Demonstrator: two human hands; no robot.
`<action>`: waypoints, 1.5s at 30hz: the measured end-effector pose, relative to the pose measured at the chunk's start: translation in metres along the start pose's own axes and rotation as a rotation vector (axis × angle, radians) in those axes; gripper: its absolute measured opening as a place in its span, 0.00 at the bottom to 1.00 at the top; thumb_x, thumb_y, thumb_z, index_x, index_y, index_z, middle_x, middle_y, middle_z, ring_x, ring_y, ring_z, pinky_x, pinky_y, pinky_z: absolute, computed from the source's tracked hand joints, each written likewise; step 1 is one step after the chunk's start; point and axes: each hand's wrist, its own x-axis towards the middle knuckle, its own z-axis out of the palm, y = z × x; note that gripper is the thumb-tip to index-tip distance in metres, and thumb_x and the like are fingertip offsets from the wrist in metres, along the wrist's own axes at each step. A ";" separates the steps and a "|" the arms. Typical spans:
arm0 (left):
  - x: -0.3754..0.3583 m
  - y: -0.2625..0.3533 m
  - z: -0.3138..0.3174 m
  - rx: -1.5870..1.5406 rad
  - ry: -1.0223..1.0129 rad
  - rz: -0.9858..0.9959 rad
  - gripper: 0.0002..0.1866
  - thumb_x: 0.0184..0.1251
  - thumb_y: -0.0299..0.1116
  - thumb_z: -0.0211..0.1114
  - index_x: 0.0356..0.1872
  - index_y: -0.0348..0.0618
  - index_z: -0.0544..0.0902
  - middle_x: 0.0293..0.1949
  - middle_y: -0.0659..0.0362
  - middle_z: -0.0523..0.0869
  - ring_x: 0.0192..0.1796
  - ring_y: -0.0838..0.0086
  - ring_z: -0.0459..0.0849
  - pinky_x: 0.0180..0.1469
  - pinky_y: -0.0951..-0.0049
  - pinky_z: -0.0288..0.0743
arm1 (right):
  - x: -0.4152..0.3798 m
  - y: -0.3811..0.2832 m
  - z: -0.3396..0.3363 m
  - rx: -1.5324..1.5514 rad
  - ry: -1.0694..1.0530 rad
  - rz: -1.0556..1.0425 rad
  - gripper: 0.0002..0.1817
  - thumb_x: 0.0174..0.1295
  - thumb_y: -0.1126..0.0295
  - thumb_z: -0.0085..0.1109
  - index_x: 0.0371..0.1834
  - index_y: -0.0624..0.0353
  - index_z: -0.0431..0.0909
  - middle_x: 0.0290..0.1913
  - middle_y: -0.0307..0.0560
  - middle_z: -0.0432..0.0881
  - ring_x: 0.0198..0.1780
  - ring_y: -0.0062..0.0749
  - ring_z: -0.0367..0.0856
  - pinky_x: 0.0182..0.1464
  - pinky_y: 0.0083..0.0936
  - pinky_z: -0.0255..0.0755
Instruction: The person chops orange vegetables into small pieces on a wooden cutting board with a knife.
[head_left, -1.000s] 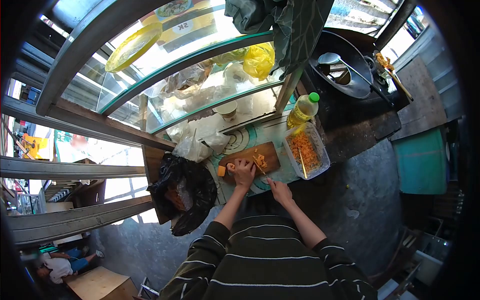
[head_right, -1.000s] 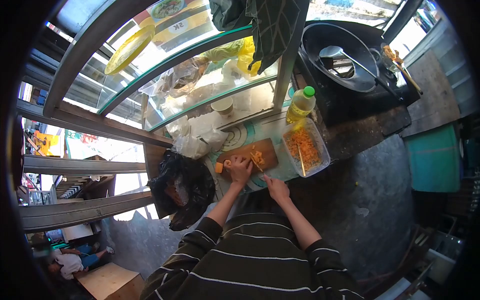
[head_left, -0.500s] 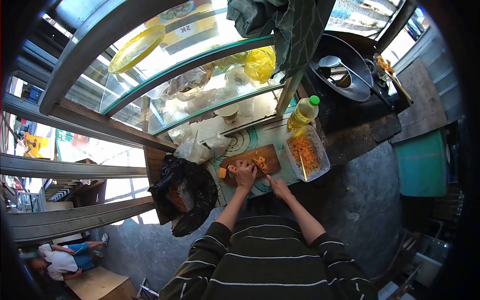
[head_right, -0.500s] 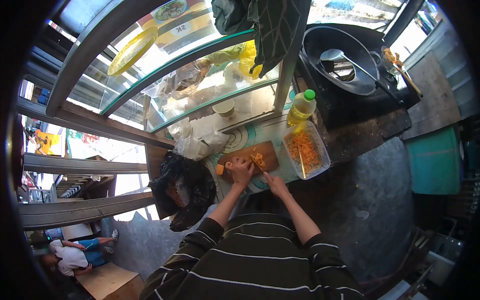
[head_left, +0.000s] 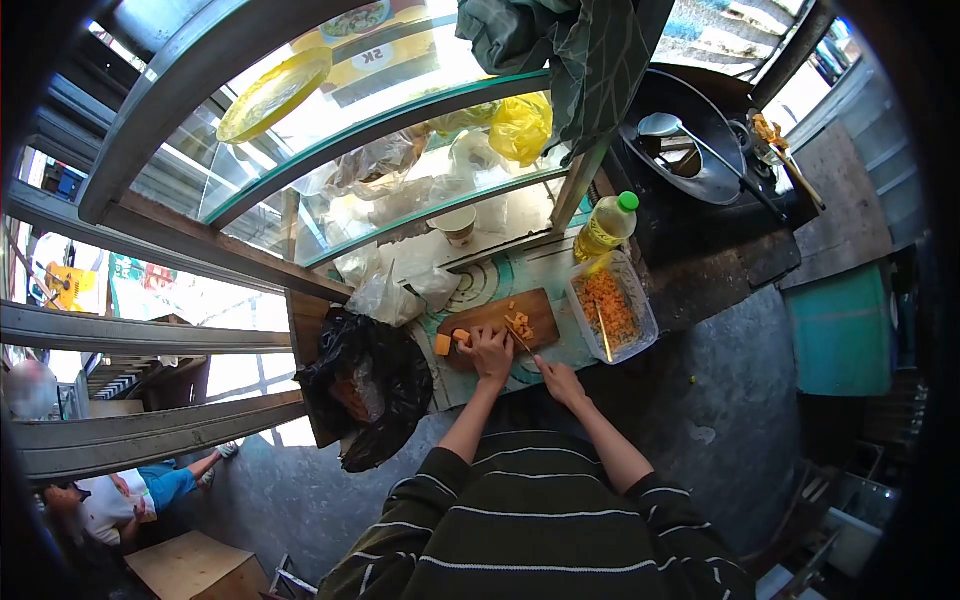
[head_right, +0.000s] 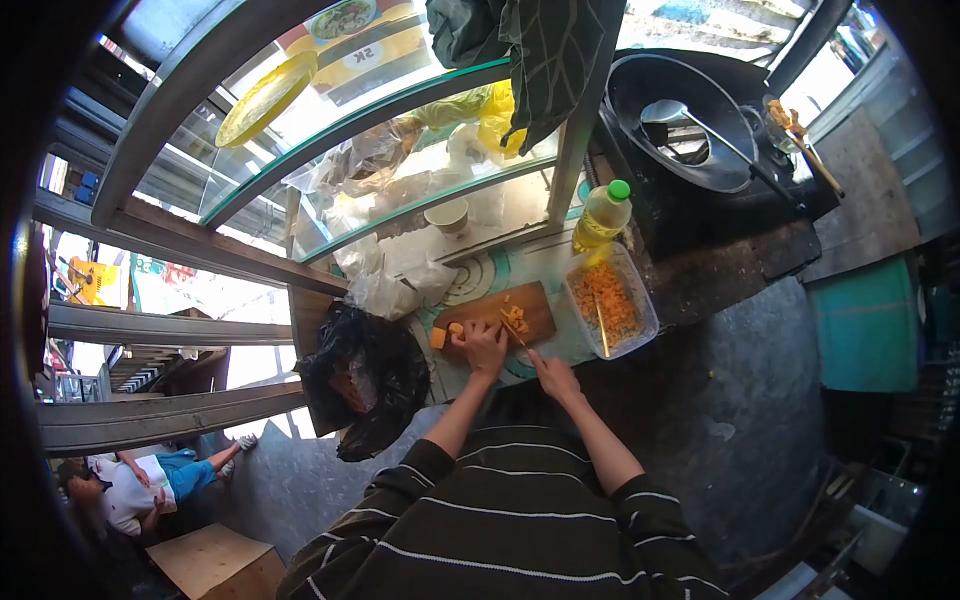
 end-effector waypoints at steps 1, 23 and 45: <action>-0.001 0.001 0.000 0.002 0.004 -0.013 0.08 0.45 0.35 0.65 0.28 0.48 0.85 0.32 0.62 0.78 0.46 0.69 0.72 0.49 0.55 0.50 | -0.002 -0.001 -0.001 -0.001 -0.001 0.000 0.37 0.60 0.37 0.33 0.37 0.63 0.79 0.38 0.67 0.77 0.48 0.61 0.73 0.48 0.44 0.66; 0.003 0.002 -0.006 0.026 0.014 0.010 0.08 0.46 0.35 0.64 0.28 0.48 0.85 0.29 0.62 0.79 0.43 0.69 0.73 0.46 0.57 0.51 | -0.001 -0.001 0.000 -0.081 0.035 0.004 0.38 0.60 0.37 0.33 0.37 0.63 0.80 0.38 0.66 0.78 0.47 0.58 0.74 0.47 0.45 0.67; 0.031 0.003 0.017 -0.095 -0.061 0.171 0.15 0.53 0.45 0.63 0.39 0.51 0.83 0.32 0.63 0.80 0.41 0.70 0.71 0.45 0.58 0.51 | -0.031 -0.002 -0.015 -0.423 0.663 -0.283 0.13 0.58 0.56 0.50 0.30 0.54 0.73 0.26 0.49 0.79 0.26 0.46 0.79 0.26 0.39 0.72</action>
